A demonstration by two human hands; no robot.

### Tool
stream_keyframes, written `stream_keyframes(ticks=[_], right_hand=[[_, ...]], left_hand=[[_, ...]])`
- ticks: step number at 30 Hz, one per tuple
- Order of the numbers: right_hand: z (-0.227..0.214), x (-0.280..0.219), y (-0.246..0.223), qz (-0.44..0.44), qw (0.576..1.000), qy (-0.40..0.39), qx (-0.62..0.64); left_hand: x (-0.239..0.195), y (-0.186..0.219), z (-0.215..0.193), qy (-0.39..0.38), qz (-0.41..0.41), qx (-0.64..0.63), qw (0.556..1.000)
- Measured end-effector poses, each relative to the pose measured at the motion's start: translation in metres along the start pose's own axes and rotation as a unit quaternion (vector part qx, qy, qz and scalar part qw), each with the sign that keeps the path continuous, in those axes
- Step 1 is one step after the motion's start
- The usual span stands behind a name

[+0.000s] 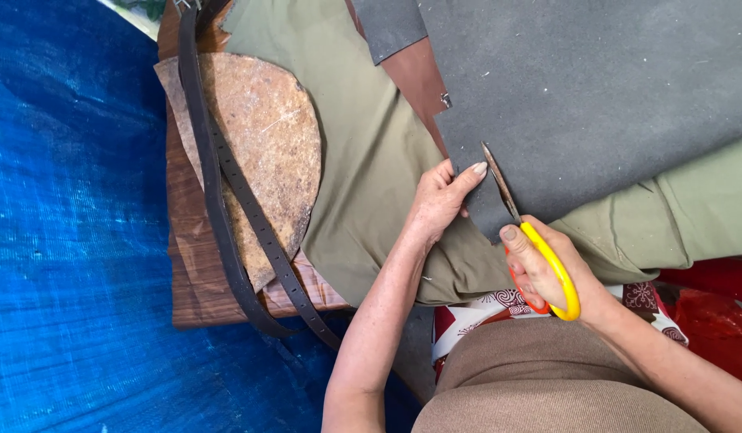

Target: Cutting leather patterns from large sheets using scissors on a workshop table.

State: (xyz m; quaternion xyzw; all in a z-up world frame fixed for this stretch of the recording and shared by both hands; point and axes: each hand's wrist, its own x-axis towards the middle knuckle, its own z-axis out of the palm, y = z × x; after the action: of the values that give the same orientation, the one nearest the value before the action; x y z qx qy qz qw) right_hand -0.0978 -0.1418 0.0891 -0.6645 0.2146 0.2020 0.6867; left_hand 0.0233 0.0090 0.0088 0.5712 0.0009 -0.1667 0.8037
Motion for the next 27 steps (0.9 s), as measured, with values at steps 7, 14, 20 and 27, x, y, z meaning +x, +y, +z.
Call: stream_keyframes(ticks=[7, 14, 20, 27], right_hand=[[-0.004, 0.003, 0.001, 0.001, 1.000, -0.015, -0.009], [-0.005, 0.006, 0.006, -0.013, 1.000, -0.007, 0.000], [-0.002, 0.009, -0.017, 0.041, 0.998, -0.030, -0.022], [-0.003, 0.015, -0.002, 0.048, 0.999, -0.021, -0.015]], left_hand=[[0.006, -0.002, -0.001, 0.008, -0.022, 0.010, 1.000], [0.013, 0.014, 0.002, 0.028, -0.023, 0.016, 0.999], [0.016, 0.009, -0.002, 0.027, -0.037, -0.010, 0.999], [0.018, -0.007, -0.006, 0.020, -0.048, -0.030, 0.998]])
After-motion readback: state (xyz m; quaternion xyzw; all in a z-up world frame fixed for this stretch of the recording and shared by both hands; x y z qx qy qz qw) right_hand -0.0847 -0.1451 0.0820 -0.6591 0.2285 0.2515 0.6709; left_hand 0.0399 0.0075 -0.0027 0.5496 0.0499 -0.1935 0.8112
